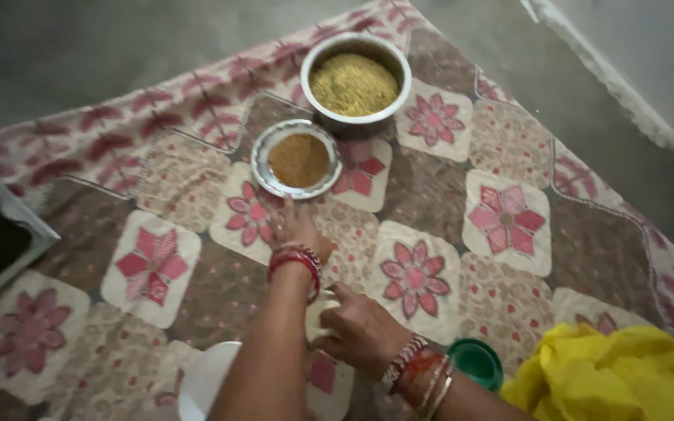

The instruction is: The person wipes the exterior and interior of several small plastic containers with a yellow cloth, then transfers granular contents from a metal plate into one container and secures its lid. The person handles multiple containers and a cloth on a patterned floor mat.

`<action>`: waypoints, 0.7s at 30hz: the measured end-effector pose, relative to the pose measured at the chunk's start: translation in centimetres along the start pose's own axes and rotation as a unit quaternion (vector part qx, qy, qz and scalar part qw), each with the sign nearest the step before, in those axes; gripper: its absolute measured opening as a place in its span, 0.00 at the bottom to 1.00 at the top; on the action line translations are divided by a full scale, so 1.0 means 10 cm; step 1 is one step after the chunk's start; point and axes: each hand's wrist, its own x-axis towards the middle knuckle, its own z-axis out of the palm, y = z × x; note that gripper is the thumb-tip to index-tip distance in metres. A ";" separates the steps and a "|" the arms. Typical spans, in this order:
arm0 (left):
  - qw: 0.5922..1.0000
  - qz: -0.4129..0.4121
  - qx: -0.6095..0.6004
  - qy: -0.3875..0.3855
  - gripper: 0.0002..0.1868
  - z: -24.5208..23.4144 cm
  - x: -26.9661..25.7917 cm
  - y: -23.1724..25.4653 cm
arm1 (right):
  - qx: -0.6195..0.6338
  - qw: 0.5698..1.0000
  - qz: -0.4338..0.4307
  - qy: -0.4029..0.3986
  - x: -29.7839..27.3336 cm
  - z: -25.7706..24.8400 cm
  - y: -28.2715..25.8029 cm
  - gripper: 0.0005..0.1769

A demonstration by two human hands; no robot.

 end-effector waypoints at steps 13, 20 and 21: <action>0.988 0.037 0.134 -0.069 0.41 -0.08 -0.02 0.09 | -0.021 0.998 0.051 0.020 -0.08 0.08 0.04 0.09; 0.988 0.120 0.077 -0.058 0.24 0.04 -0.38 -0.08 | -0.003 0.995 0.096 0.023 -0.25 0.05 -0.14 0.10; 0.987 0.117 0.079 -0.082 0.24 0.06 -0.42 -0.13 | 0.024 0.995 0.088 0.044 -0.28 0.04 -0.17 0.10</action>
